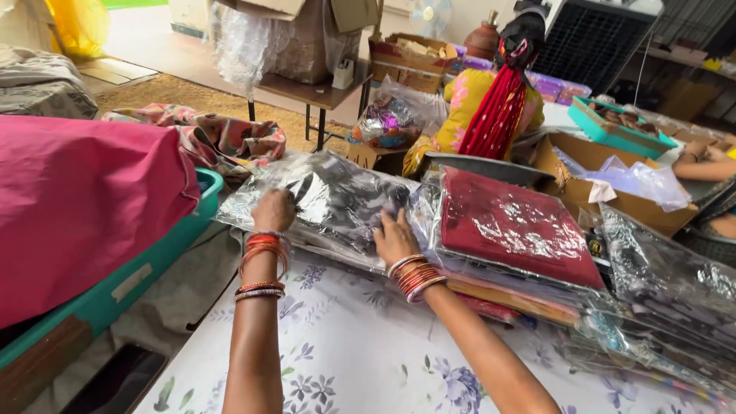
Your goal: Folding camouflage and black trousers and placing them into a plastic bag.
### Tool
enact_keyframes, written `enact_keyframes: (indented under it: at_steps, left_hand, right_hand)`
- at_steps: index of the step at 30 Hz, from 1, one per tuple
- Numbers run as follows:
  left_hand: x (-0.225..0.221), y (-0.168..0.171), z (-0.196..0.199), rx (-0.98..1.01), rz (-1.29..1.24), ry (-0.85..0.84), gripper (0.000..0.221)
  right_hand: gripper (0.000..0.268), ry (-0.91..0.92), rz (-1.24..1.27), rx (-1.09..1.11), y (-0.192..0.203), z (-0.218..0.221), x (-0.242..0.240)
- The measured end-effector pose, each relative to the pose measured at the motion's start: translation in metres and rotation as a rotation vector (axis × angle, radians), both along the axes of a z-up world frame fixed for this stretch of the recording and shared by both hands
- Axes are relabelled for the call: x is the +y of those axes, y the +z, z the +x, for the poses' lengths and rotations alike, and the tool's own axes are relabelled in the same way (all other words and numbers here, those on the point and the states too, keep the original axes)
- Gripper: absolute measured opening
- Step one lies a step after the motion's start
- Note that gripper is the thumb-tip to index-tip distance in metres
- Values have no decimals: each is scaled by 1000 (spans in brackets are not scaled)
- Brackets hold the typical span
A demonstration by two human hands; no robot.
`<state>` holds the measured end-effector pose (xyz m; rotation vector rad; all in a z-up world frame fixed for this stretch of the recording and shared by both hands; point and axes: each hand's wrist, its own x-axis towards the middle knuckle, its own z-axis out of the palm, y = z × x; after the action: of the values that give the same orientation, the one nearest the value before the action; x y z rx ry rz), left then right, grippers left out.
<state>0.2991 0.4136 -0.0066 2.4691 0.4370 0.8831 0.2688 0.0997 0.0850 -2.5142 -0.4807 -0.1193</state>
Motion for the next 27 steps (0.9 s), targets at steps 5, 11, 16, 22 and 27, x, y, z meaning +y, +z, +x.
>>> enact_keyframes:
  at_steps: [5, 11, 16, 22, 27]
  left_hand:
    - [-16, -34, -12, 263, 2, 22, 41]
    - [-83, 18, -74, 115, 175, -4, 80]
    - [-149, 24, -84, 273, 375, -406, 87]
    - [-153, 48, -63, 318, 343, -454, 84]
    - [-157, 36, -49, 328, 342, -447, 82]
  right_hand:
    - [49, 133, -151, -321, -42, 23, 3]
    - [48, 48, -157, -287, -38, 44, 12]
    - [37, 206, -33, -622, -16, -21, 0]
    - [41, 675, -119, -701, -42, -174, -169]
    - [44, 758, -294, -68, -156, -189, -339]
